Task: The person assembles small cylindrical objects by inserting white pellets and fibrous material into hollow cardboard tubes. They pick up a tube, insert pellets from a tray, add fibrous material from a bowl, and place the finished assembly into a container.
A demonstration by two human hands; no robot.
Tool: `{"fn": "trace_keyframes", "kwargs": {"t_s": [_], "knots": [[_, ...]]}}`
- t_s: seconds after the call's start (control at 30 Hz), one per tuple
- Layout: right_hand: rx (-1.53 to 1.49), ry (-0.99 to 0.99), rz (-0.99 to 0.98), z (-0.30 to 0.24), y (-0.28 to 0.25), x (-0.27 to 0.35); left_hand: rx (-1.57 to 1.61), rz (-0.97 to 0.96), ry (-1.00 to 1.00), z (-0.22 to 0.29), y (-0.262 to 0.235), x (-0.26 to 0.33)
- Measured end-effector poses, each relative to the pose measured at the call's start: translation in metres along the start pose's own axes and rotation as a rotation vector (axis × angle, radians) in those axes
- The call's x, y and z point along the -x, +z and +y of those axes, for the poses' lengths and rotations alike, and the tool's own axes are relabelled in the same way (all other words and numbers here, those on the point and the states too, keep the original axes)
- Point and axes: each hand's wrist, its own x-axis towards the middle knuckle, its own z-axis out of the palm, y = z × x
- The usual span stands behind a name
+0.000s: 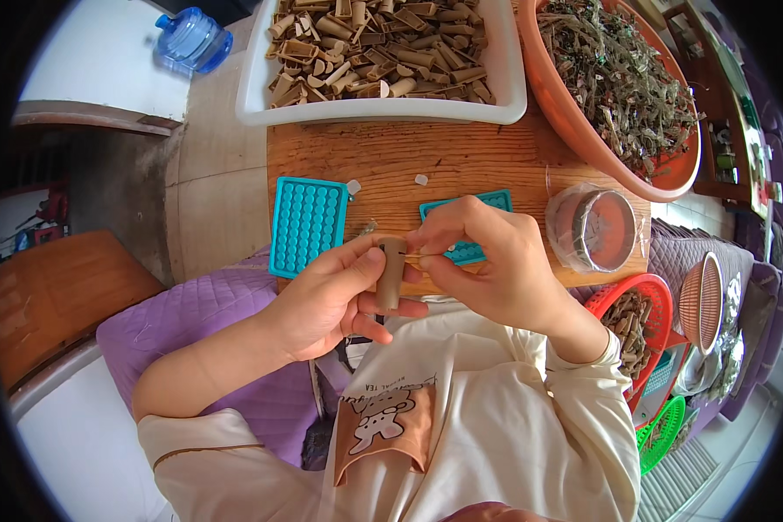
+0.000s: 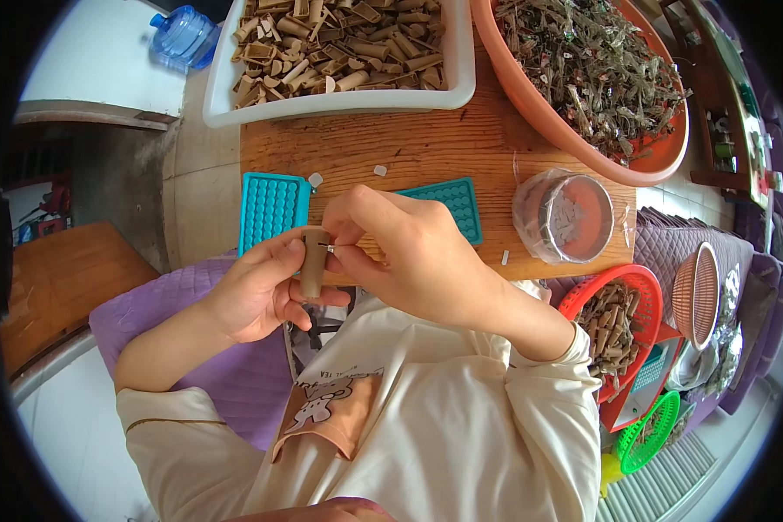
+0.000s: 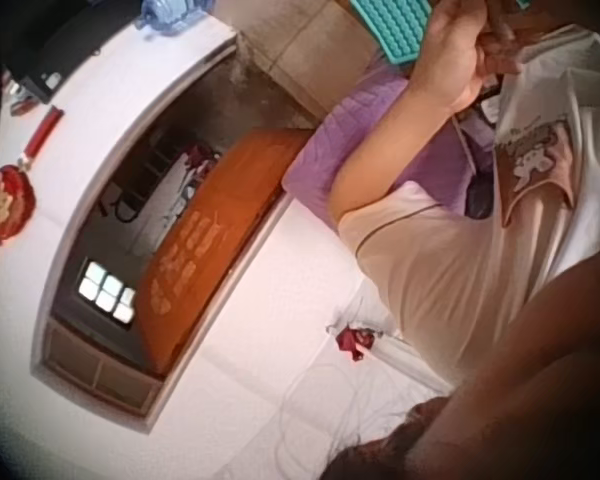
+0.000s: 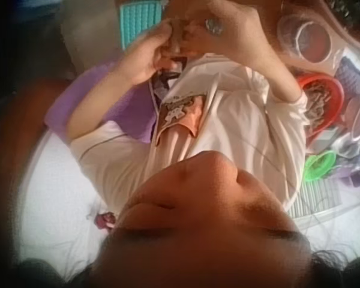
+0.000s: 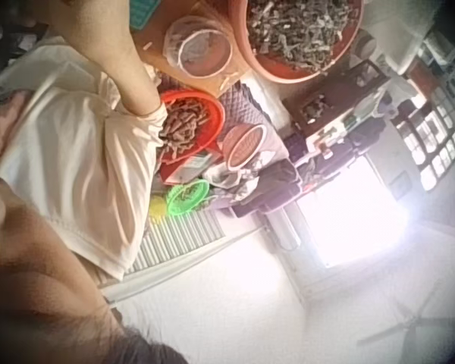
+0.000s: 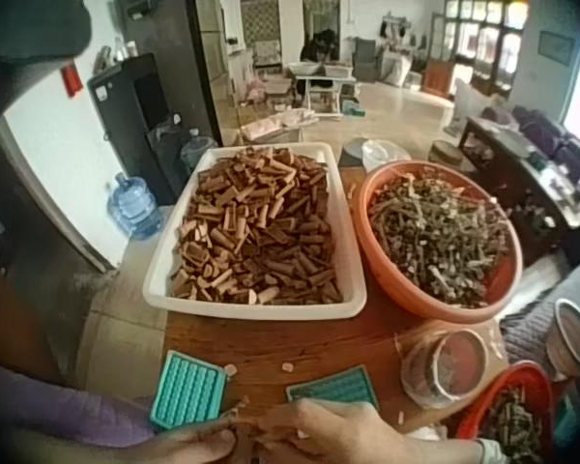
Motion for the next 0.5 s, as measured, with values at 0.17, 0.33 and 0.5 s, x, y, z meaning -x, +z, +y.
{"fn": "trace_keyframes", "kwargs": {"t_s": [0.17, 0.33, 0.5], "knots": [[0.036, -0.04, 0.001, 0.0, 0.002, -0.002, -0.05, -0.041, 0.004, 0.001, 0.0, 0.001], [0.104, -0.051, -0.007, 0.0, 0.007, -0.002, -0.118, 0.031, 0.028, -0.002, 0.004, 0.0], [0.091, -0.048, -0.027, 0.008, 0.014, -0.004, -0.068, 0.075, -0.004, -0.001, 0.002, -0.001]]}}
